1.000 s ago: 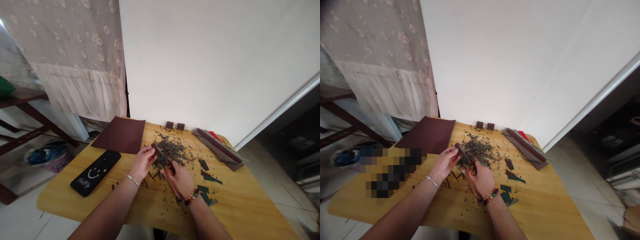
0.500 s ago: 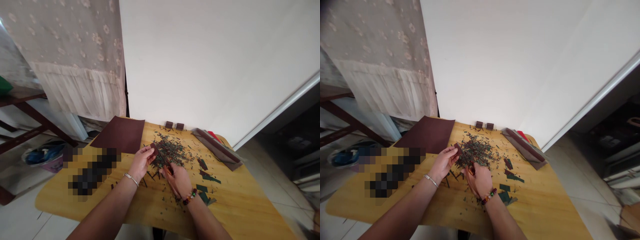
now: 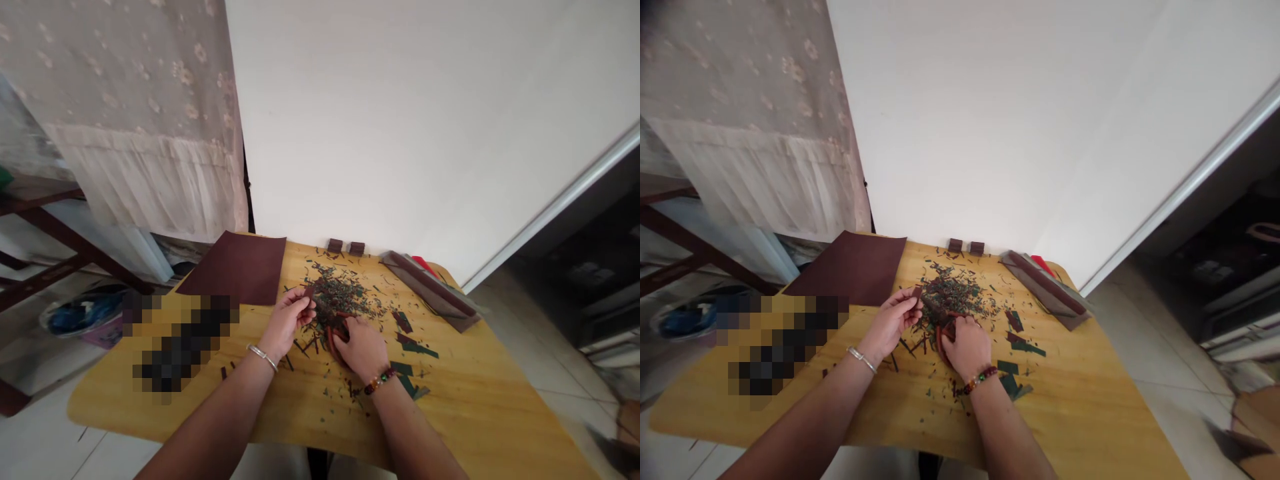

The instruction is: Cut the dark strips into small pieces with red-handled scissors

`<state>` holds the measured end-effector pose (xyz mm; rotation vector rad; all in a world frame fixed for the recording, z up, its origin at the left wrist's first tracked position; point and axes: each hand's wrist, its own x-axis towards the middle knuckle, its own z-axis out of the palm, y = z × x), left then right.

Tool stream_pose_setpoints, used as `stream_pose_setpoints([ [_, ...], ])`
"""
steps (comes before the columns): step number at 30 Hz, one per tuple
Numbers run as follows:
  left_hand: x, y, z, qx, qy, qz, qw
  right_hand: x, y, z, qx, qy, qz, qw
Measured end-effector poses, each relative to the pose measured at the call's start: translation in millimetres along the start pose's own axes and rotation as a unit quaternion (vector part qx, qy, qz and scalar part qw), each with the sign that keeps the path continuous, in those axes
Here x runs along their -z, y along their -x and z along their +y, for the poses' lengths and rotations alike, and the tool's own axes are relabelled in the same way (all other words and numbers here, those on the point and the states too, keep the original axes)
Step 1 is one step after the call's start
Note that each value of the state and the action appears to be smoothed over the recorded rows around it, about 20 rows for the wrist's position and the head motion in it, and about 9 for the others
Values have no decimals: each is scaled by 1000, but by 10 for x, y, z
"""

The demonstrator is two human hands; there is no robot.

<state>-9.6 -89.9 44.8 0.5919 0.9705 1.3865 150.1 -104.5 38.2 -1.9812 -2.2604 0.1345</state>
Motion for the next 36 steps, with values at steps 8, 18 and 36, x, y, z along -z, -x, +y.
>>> stream_pose_setpoints([
  [8,-44,57,-10,-75,-185,-40,979,41,3,-12,27,-25,-4,999],
  [18,38,8,-21,-156,-374,-69,912,-2,-84,-6,-89,-440,64,891],
  [36,-7,79,-115,-117,-362,-220,898,17,-102,0,-154,-751,21,642],
])
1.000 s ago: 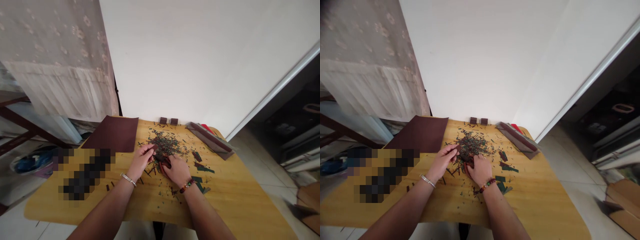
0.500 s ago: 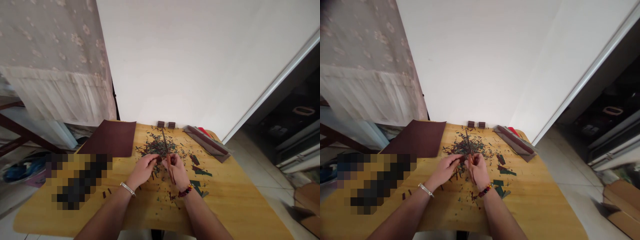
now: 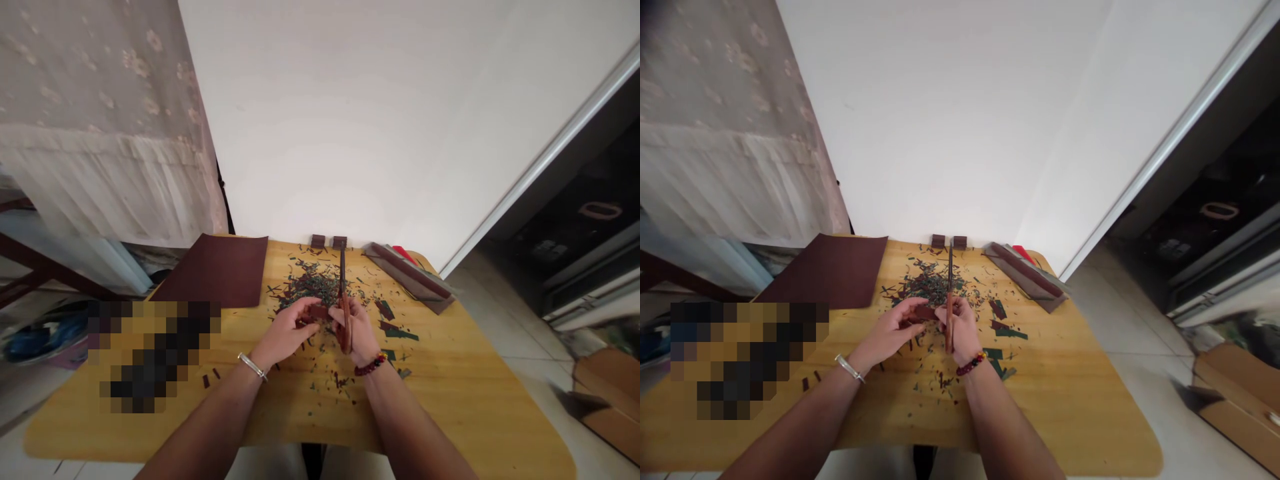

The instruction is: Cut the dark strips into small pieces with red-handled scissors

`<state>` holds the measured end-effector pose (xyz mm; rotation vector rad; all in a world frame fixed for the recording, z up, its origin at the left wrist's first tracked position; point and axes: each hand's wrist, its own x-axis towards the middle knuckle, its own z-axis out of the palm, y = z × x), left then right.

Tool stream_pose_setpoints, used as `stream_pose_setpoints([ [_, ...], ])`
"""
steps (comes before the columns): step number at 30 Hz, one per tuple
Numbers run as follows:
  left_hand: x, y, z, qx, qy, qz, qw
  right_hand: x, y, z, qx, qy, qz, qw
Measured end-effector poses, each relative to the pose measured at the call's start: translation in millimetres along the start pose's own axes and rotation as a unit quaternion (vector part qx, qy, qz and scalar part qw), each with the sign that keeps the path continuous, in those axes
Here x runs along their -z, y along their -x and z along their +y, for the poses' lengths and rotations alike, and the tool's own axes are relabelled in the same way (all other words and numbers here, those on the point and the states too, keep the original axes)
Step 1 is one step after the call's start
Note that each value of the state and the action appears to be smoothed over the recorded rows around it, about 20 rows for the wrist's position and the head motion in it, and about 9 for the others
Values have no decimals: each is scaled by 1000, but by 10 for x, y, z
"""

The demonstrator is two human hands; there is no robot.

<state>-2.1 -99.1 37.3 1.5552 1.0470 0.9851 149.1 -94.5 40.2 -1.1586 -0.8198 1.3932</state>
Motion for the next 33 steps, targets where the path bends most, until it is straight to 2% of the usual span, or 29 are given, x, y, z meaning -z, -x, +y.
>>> stream_pose_setpoints([
  [4,2,-6,-2,6,-16,27,1000,-6,10,11,-7,-11,-21,1000],
  [6,1,-6,-2,23,28,28,999,-16,13,16,-1,-16,-25,1000],
  [8,-16,-3,1,50,116,37,991,-22,11,22,6,-24,-20,1000],
  [12,-118,5,7,113,298,59,946,-32,4,54,30,-50,-6,998],
  [16,-242,-9,9,139,397,101,902,-68,24,100,60,-60,-1,996],
  [19,-299,-23,18,150,427,156,878,-117,54,133,73,-53,-2,996],
  [24,-342,-27,21,124,398,208,885,-185,88,211,87,-27,-1,996],
  [26,-315,-33,18,122,395,220,884,-175,92,221,89,10,-25,996],
  [28,-236,-43,22,121,404,208,882,-127,91,184,107,103,-48,988],
  [30,-107,-49,35,119,398,185,890,-50,87,96,146,245,-55,957],
  [33,112,-47,61,100,337,181,919,67,88,-75,174,409,-77,892],
])
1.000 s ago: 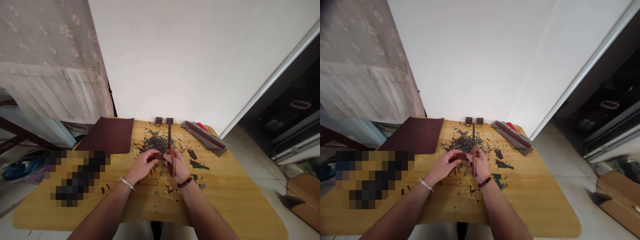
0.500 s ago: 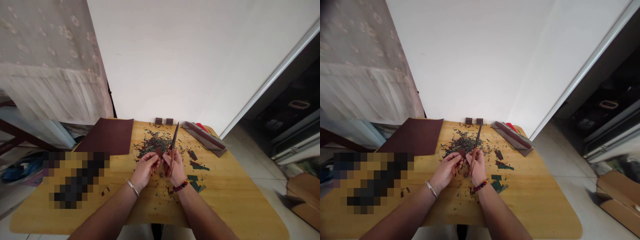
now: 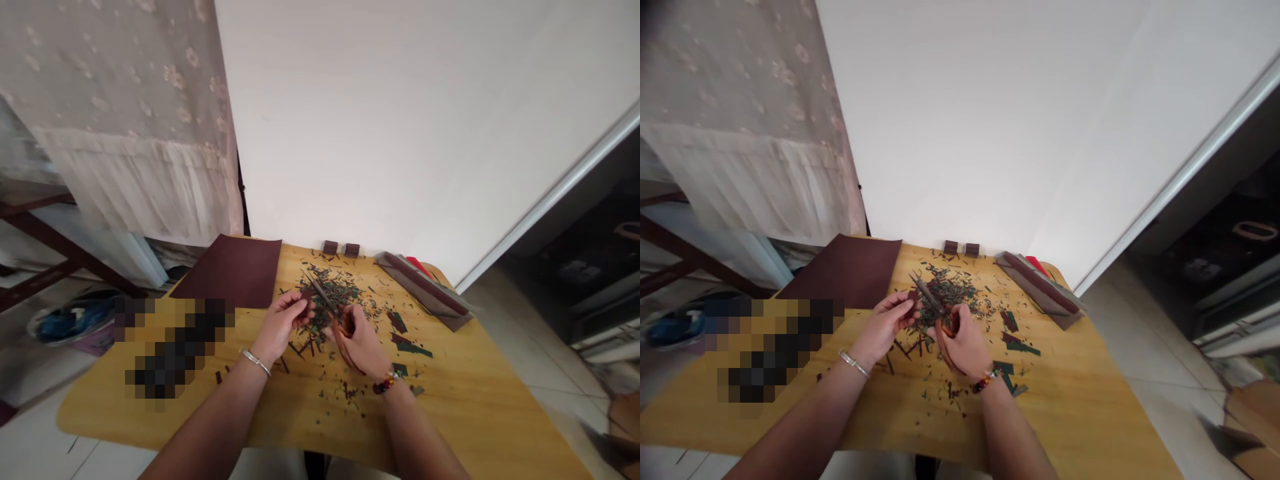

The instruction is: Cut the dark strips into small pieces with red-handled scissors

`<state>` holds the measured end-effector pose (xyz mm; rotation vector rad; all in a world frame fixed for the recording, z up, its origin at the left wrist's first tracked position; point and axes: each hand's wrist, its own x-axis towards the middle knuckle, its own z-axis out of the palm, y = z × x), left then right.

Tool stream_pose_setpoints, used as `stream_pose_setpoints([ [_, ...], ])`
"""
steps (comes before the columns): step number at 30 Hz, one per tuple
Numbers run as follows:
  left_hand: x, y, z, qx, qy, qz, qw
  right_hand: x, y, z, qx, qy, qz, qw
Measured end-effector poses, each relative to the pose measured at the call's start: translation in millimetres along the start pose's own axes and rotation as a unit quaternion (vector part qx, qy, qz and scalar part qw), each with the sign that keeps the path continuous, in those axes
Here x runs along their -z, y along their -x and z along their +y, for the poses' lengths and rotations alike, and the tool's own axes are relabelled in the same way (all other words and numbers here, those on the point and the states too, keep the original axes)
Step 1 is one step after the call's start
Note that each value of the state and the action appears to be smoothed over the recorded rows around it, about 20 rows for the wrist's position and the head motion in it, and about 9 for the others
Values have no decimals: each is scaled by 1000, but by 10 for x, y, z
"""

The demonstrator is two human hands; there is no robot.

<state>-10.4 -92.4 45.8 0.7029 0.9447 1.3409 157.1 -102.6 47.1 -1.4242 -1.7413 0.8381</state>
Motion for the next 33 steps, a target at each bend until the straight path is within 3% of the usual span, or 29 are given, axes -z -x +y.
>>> stream_pose_setpoints([
  [4,120,-46,107,-36,-44,6,998,136,13,-29,28,65,-66,995],
  [10,132,-72,73,-51,-29,-14,998,116,36,-38,20,114,-131,985],
  [19,99,-36,44,-50,-81,-34,995,105,63,-90,39,104,-137,984],
  [33,53,-26,44,-21,-16,-30,999,59,76,-44,74,110,-121,984],
])
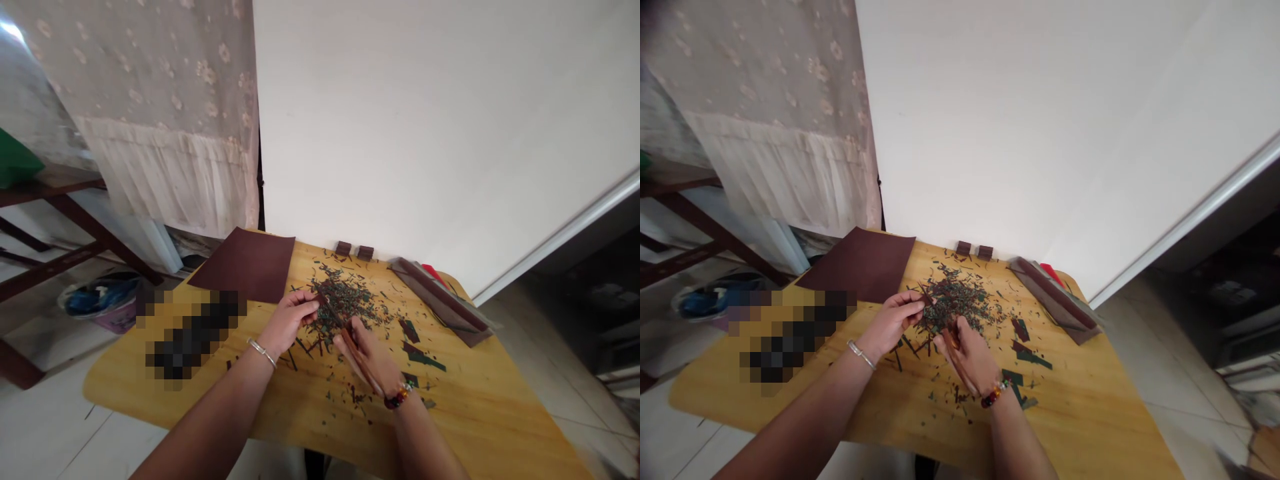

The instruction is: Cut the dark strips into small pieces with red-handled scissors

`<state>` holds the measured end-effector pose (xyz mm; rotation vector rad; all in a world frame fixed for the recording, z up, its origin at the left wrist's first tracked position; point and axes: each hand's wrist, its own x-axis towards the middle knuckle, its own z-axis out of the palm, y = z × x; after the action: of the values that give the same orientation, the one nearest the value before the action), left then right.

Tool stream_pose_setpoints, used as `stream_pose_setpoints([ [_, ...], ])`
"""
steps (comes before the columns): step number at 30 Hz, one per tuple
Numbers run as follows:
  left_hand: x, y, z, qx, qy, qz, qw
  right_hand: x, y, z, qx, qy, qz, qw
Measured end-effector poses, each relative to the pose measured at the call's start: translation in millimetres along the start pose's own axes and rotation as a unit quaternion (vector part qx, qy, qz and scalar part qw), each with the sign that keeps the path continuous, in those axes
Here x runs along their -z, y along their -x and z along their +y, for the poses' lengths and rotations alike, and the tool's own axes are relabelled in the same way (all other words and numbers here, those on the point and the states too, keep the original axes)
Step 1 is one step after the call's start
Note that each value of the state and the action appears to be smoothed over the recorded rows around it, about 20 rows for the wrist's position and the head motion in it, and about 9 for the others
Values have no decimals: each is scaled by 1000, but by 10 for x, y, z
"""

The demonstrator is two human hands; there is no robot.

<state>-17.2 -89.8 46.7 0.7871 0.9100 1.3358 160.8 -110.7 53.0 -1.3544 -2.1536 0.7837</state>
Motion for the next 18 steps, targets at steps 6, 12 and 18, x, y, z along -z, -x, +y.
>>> stream_pose_setpoints([
  [6,10,-12,2,16,-9,31,999,-22,0,17,9,10,6,1000],
  [12,42,-32,-8,46,-6,57,997,-29,-38,23,-48,96,-2,994],
  [18,13,-44,25,63,78,112,989,-74,-77,83,-148,273,33,950],
])
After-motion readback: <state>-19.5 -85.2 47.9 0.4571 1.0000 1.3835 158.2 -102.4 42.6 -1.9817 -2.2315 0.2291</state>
